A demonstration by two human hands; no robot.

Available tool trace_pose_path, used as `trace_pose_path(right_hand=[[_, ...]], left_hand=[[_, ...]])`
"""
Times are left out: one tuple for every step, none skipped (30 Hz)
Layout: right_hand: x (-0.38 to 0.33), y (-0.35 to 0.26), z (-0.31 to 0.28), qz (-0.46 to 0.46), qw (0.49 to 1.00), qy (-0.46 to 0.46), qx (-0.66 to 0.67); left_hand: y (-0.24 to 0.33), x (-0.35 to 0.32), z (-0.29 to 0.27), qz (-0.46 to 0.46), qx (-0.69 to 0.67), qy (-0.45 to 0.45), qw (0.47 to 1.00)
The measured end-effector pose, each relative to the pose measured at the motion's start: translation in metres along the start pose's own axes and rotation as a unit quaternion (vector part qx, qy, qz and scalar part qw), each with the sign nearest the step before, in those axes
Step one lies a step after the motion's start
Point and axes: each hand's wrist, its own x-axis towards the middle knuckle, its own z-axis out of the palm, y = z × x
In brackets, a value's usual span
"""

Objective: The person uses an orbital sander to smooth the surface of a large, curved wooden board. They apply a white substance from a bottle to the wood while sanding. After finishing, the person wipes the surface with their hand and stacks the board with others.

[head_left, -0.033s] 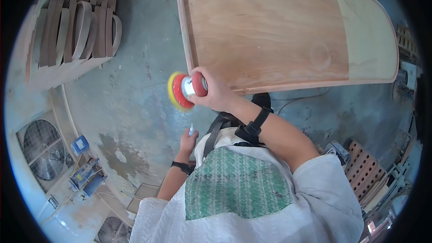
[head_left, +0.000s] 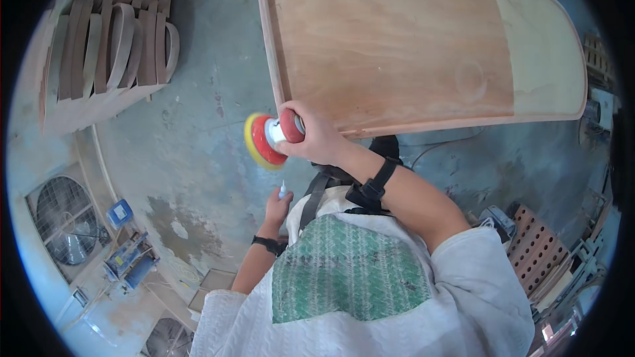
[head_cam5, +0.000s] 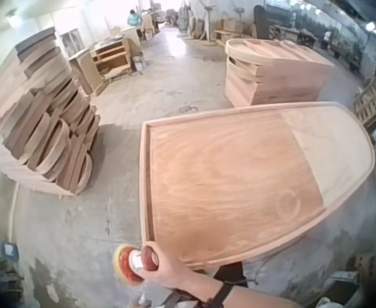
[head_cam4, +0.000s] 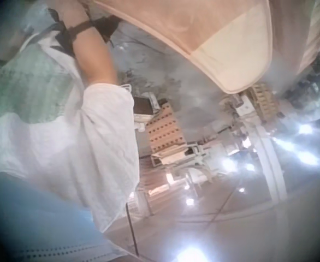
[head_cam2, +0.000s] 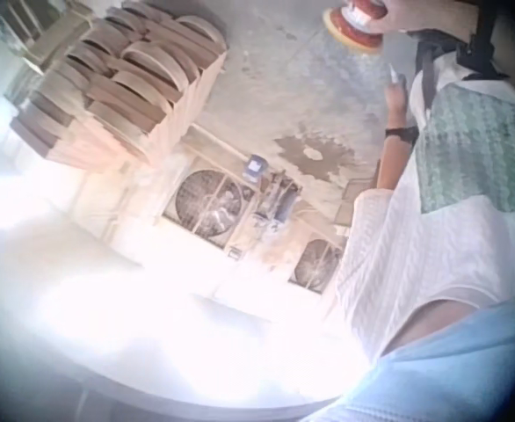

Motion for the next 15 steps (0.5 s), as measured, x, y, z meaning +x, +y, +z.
trace_pose_path(right_hand=[[-0.004, -0.004, -0.003, 0.015, 0.999, -0.037, 0.032], [-0.006, -0.004, -0.003, -0.012, 1.0, -0.017, 0.021], [-0.004, -0.005, -0.003, 0.001, 0.999, 0.031, 0.036], [0.0, -0.006, -0.002, 0.014, 0.996, 0.078, 0.05], [0.009, -0.001, -0.003, 0.016, 0.993, 0.114, 0.025], [0.017, 0.003, -0.005, 0.021, 0.988, 0.151, 0.002], [0.032, 0.005, -0.009, 0.048, 0.989, 0.133, 0.03], [0.047, 0.007, -0.014, 0.075, 0.989, 0.115, 0.057], [0.059, 0.008, -0.017, 0.104, 0.986, 0.097, 0.087], [0.078, 0.006, -0.023, 0.077, 0.99, 0.106, 0.06], [0.097, 0.004, -0.027, 0.053, 0.991, 0.117, 0.032], [0.101, 0.003, -0.024, 0.034, 0.991, 0.127, 0.004], [0.099, -0.002, -0.017, 0.022, 0.99, 0.124, -0.058], [0.094, -0.008, -0.01, 0.011, 0.985, 0.121, -0.12], [0.089, -0.014, -0.002, -0.004, 0.976, 0.116, -0.182]], left_hand=[[0.007, -0.003, 0.001, 0.004, -0.008, 0.002, 1.0], [0.013, -0.007, 0.002, 0.008, -0.016, 0.005, 1.0], [0.021, -0.009, 0.002, 0.013, -0.026, 0.009, 1.0], [0.029, -0.011, 0.0, 0.01, -0.046, 0.014, 0.999], [0.035, -0.014, -0.001, 0.007, -0.067, 0.019, 0.998], [0.038, -0.018, -0.002, 0.003, -0.087, 0.024, 0.996], [0.037, -0.02, -0.002, 0.008, -0.095, 0.029, 0.995], [0.035, -0.023, -0.003, 0.013, -0.103, 0.033, 0.994], [0.032, -0.028, -0.005, 0.016, -0.11, 0.037, 0.993], [0.032, -0.027, -0.006, 0.019, -0.105, 0.041, 0.993], [0.03, -0.026, -0.006, 0.021, -0.1, 0.041, 0.994], [0.023, -0.03, -0.006, 0.018, -0.093, 0.039, 0.995], [0.017, -0.033, -0.007, 0.018, -0.1, 0.041, 0.994], [0.012, -0.035, -0.008, 0.018, -0.107, 0.043, 0.993], [0.009, -0.036, -0.011, 0.021, -0.115, 0.047, 0.992]])
